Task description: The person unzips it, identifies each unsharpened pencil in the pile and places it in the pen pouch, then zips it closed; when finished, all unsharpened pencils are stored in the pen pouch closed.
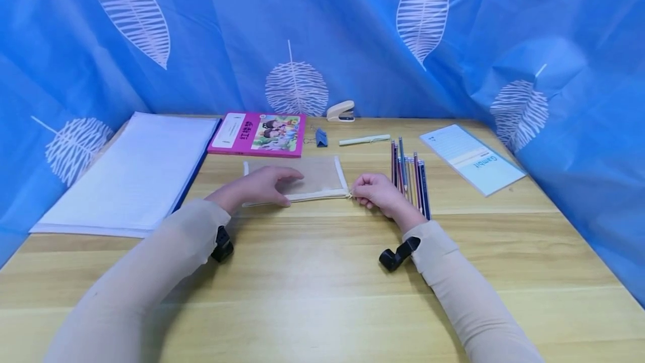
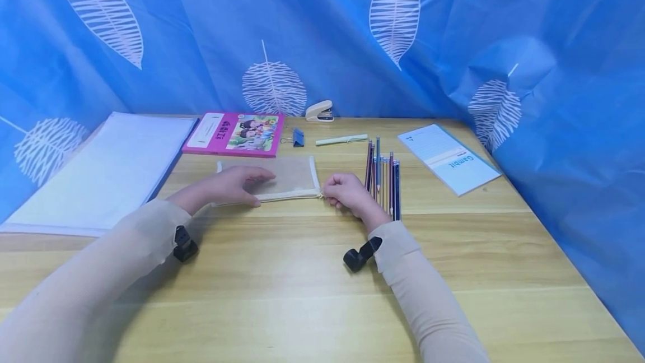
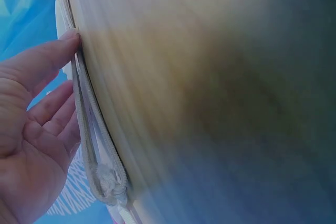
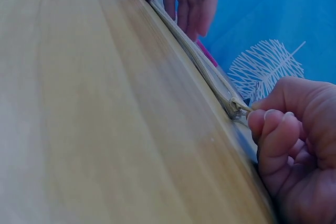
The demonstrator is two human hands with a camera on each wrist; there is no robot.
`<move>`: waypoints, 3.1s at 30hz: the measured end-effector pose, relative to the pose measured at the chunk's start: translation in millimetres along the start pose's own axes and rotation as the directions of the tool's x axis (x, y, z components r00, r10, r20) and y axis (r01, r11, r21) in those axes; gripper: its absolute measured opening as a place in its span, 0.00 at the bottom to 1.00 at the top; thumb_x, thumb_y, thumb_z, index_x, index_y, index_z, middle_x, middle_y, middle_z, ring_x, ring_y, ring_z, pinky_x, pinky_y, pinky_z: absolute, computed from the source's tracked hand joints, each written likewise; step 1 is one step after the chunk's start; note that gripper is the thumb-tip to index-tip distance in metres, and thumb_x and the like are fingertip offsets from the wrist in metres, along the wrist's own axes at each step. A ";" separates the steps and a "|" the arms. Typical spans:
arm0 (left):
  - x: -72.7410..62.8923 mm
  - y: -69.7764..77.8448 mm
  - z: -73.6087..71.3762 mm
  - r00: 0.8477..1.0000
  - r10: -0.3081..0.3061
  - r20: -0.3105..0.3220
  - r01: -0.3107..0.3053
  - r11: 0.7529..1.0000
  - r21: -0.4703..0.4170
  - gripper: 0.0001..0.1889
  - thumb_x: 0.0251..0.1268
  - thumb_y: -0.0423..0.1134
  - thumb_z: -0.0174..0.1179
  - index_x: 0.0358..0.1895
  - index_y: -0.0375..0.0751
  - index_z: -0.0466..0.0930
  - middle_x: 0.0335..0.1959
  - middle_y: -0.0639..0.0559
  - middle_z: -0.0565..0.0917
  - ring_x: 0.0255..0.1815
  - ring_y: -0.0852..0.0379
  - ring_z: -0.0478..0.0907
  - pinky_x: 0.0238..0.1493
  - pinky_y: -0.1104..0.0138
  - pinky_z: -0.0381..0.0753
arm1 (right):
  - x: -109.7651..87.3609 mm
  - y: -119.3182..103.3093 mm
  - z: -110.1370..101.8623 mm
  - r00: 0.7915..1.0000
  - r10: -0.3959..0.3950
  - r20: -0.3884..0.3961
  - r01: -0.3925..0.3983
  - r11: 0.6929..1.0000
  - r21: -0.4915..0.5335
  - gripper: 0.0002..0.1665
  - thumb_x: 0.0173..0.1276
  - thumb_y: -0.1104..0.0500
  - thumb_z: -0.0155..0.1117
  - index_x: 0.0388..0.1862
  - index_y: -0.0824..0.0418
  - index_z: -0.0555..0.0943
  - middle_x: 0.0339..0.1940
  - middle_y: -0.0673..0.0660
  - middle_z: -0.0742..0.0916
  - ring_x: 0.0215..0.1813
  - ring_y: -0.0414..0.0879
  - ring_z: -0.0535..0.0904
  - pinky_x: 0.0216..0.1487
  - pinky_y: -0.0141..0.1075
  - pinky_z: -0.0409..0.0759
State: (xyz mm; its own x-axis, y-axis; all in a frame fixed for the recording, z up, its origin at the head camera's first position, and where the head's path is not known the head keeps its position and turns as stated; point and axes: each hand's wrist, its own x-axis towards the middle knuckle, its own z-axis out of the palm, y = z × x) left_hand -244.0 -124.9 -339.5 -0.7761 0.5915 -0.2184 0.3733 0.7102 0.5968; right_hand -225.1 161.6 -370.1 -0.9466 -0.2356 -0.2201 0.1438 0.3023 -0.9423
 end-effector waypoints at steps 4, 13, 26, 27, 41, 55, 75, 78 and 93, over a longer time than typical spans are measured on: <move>0.7 -0.8 -1.6 1.000 0.009 0.015 -0.009 1.000 0.006 0.27 0.56 0.38 0.65 0.61 0.47 0.71 0.62 0.51 0.73 0.65 0.50 0.66 0.64 0.55 0.63 | 0.0 0.5 -0.8 1.000 -0.010 0.007 0.010 1.000 -0.009 0.03 0.59 0.68 0.58 0.27 0.62 0.76 0.17 0.51 0.76 0.19 0.39 0.69 0.18 0.27 0.67; -0.8 0.5 -3.6 1.000 0.013 -0.009 -0.013 1.000 -0.004 0.15 0.64 0.38 0.57 0.54 0.47 0.79 0.52 0.51 0.81 0.53 0.53 0.75 0.57 0.57 0.71 | 0.4 2.0 -1.9 1.000 -0.006 0.007 0.006 1.000 -0.012 0.02 0.59 0.67 0.57 0.31 0.67 0.75 0.18 0.51 0.77 0.19 0.39 0.69 0.19 0.27 0.68; -9.5 -7.7 -3.6 0.997 0.049 -0.058 -0.053 0.997 -0.064 0.11 0.65 0.39 0.55 0.48 0.44 0.82 0.49 0.49 0.83 0.54 0.52 0.76 0.58 0.55 0.70 | 8.3 -3.8 3.0 0.998 0.059 -0.037 -0.057 0.997 0.049 0.06 0.62 0.66 0.58 0.37 0.69 0.77 0.21 0.52 0.79 0.21 0.38 0.71 0.21 0.25 0.71; -9.9 -8.2 -3.1 0.997 0.027 -0.069 -0.033 0.996 -0.087 0.11 0.65 0.39 0.56 0.48 0.45 0.82 0.48 0.50 0.83 0.53 0.53 0.76 0.58 0.55 0.70 | 10.1 -5.0 3.7 0.997 0.064 -0.049 -0.061 0.996 0.064 0.07 0.62 0.66 0.59 0.37 0.69 0.77 0.21 0.52 0.79 0.21 0.38 0.71 0.21 0.25 0.71; -16.3 -21.9 9.6 0.970 -0.201 -0.139 0.121 0.889 -0.441 0.12 0.66 0.41 0.56 0.50 0.47 0.80 0.41 0.48 0.81 0.38 0.53 0.76 0.37 0.65 0.77 | 3.8 -23.2 -19.4 0.994 0.050 -0.097 -0.033 0.986 0.163 0.21 0.67 0.61 0.57 0.53 0.73 0.72 0.31 0.53 0.81 0.29 0.40 0.75 0.29 0.26 0.76; -14.8 -16.5 15.9 0.943 -0.238 -0.232 0.127 0.903 -0.411 0.13 0.64 0.40 0.57 0.51 0.46 0.80 0.46 0.47 0.80 0.43 0.52 0.75 0.42 0.66 0.76 | -45.6 4.4 -114.6 0.991 0.029 -0.129 0.002 0.972 0.235 0.05 0.67 0.60 0.58 0.37 0.61 0.77 0.27 0.48 0.82 0.29 0.37 0.76 0.31 0.25 0.76; -14.7 -20.3 18.7 0.936 -0.257 -0.239 0.102 0.851 -0.515 0.13 0.63 0.39 0.59 0.50 0.42 0.81 0.43 0.46 0.81 0.40 0.54 0.74 0.39 0.69 0.76 | -61.4 34.4 -134.2 0.988 0.116 -0.100 -0.103 0.986 0.132 0.07 0.67 0.61 0.58 0.42 0.58 0.80 0.27 0.46 0.84 0.27 0.35 0.78 0.31 0.26 0.77; -15.0 -19.7 18.2 0.937 -0.259 -0.235 0.103 0.845 -0.524 0.13 0.63 0.38 0.58 0.50 0.42 0.80 0.43 0.45 0.81 0.40 0.54 0.75 0.38 0.69 0.77 | -60.0 32.9 -133.8 0.984 0.130 -0.120 -0.124 0.991 0.056 0.19 0.67 0.59 0.58 0.53 0.68 0.75 0.26 0.45 0.83 0.26 0.34 0.76 0.30 0.25 0.77; -16.1 -19.2 18.9 0.934 -0.270 -0.233 0.117 0.849 -0.516 0.13 0.63 0.38 0.59 0.50 0.44 0.81 0.45 0.47 0.81 0.42 0.54 0.74 0.42 0.67 0.75 | -59.9 17.3 -132.5 0.958 0.147 -0.245 -0.188 0.970 -0.156 0.27 0.66 0.61 0.58 0.59 0.77 0.68 0.26 0.46 0.83 0.28 0.34 0.79 0.36 0.29 0.80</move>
State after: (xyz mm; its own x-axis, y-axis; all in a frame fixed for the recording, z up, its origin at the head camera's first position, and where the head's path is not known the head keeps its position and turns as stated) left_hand -229.1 -140.8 -362.1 -0.9443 0.2719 -0.1853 -0.0360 0.4745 0.8795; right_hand -204.1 303.4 -339.7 -0.9568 0.0445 -0.2873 0.2725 0.4819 -0.8328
